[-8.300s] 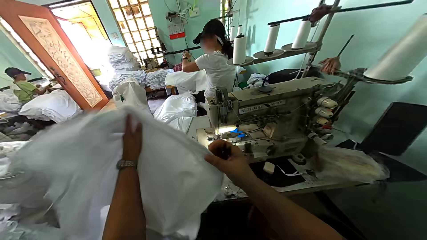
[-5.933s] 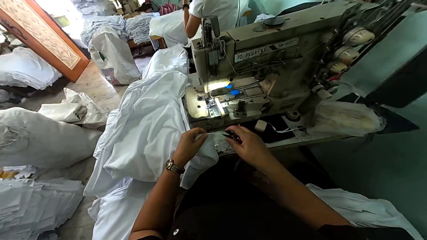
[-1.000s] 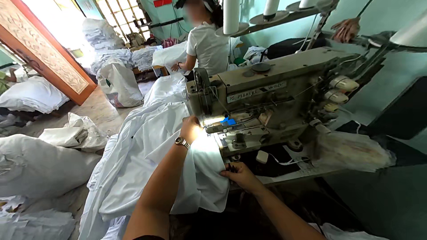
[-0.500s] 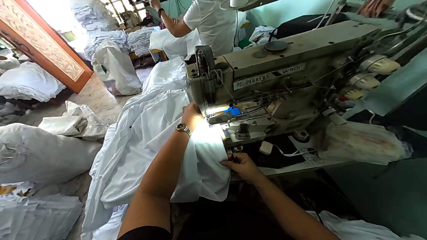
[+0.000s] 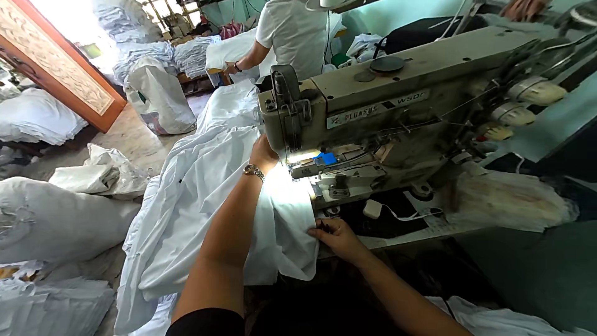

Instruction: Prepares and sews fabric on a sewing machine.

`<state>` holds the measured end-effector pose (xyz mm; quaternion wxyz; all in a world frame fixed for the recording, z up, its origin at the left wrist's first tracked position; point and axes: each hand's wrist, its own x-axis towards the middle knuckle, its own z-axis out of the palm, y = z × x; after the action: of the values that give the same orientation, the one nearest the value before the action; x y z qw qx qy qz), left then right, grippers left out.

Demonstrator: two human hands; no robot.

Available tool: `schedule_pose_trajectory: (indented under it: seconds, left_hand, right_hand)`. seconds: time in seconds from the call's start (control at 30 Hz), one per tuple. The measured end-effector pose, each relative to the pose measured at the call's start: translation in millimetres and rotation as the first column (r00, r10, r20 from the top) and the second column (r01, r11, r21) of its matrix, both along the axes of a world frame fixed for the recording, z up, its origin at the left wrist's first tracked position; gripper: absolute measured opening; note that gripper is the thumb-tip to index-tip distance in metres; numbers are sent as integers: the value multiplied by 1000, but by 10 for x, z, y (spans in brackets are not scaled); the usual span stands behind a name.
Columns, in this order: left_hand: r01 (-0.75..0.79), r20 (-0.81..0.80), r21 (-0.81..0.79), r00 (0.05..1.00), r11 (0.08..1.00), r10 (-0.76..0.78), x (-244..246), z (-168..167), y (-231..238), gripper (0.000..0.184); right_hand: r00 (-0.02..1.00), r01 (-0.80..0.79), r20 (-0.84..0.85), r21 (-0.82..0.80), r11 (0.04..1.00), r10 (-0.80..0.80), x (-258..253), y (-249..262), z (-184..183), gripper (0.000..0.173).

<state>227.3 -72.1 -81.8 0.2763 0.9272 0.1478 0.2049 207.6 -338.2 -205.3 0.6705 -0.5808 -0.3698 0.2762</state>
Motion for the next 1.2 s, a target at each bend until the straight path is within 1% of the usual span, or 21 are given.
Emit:
schedule_pose_trajectory:
  seconds: [0.1, 0.2, 0.33, 0.43, 0.53, 0.6, 0.67, 0.7, 0.77, 0.8, 0.83, 0.9, 0.93, 0.97, 1.0, 1.03, 1.07, 1.1, 1.13, 1.17, 1.2]
  left_hand:
    - [4, 60, 24, 998, 1000, -5, 33, 4, 33, 42]
    - [17, -2, 12, 1000, 1000, -17, -1, 162, -27, 39]
    - [2, 55, 80, 998, 997, -6, 90, -34, 76, 32]
    - [-8, 119, 0, 993, 1000, 8, 33, -81, 146, 28]
    - [-113, 221, -163, 964, 980, 148, -296, -64, 96, 29]
    - [-195, 344, -122, 912, 973, 225, -688, -213, -45, 31]
    - [-240, 418, -31, 879, 970, 231, -1203, -418, -393, 30]
    - [-242, 365, -10, 902, 970, 229, -1457, -516, -595, 34]
    - [-265, 75, 5, 962, 964, 264, -1844, -695, -899, 49]
    - [-287, -92, 16, 953, 958, 287, -1957, -773, -953, 49]
    - [-292, -205, 33, 934, 956, 293, -2027, -840, -951, 43]
    - [-259, -233, 26, 938, 965, 258, -2125, -881, -895, 29]
    - [-231, -210, -58, 954, 971, 215, -2173, -836, -863, 26]
    - [-191, -144, -183, 976, 964, 166, -2226, -770, -836, 25]
    - [-124, -31, -334, 992, 934, 121, -2293, -665, -830, 23]
    - [-20, 106, -498, 991, 867, 84, -2383, -508, -852, 20]
    - [114, 252, -645, 965, 755, 69, -2494, -316, -896, 20]
    - [252, 384, -738, 920, 626, 83, -2618, -102, -952, 23]
    - [348, 481, -767, 868, 540, 123, -2745, 117, -1005, 24]
    - [388, 546, -749, 820, 537, 171, -2861, 316, -1026, 23]
    - [372, 592, -701, 779, 609, 206, -2956, 483, -989, 21]
  right_hand:
    - [1000, -2, 11, -9, 1000, 2, 12, -5, 2, 11]
    - [1000, -2, 6, -12, 1000, 2, 11, -7, -5, 12]
    - [1000, 13, -7, -47, 999, -13, 21, -4, 6, 12]
    - [1000, 31, 4, -65, 997, -31, -12, 4, 31, 12]
    - [998, 50, 28, -53, 997, -48, -33, 4, 31, 14]
    - [995, 94, 44, -49, 994, -92, -56, 14, 30, 16]
    - [975, 209, 86, -16, 978, -207, -122, 29, 13, 20]
    - [950, 286, 122, 34, 958, -288, -159, 44, -8, 24]
    - [857, 435, 223, 169, 884, -464, -228, 86, -49, 29]
    - [811, 476, 260, 230, 849, -525, -282, 122, -38, 29]
    - [791, 463, 301, 276, 842, -533, -345, 160, -7, 29]
    - [815, 306, 420, 274, 912, -399, -515, 232, 70, 32]
    - [843, 196, 462, 217, 956, -278, -610, 272, 109, 38]
    - [873, 74, 471, 122, 990, -123, -697, 300, 156, 50]
    - [887, -51, 460, 3, 999, 44, -761, 315, 208, 64]
    - [873, -159, 444, -130, 979, 200, -811, 308, 265, 73]
    - [838, -240, 431, -262, 935, 336, -854, 286, 316, 72]
    - [773, -292, 455, -363, 885, 442, -893, 268, 327, 56]
    - [700, -336, 481, -430, 838, 527, -929, 245, 310, 37]
    - [627, -389, 496, -469, 793, 601, -950, 212, 279, 24]
    - [560, -447, 483, -508, 736, 673, -952, 169, 267, 19]
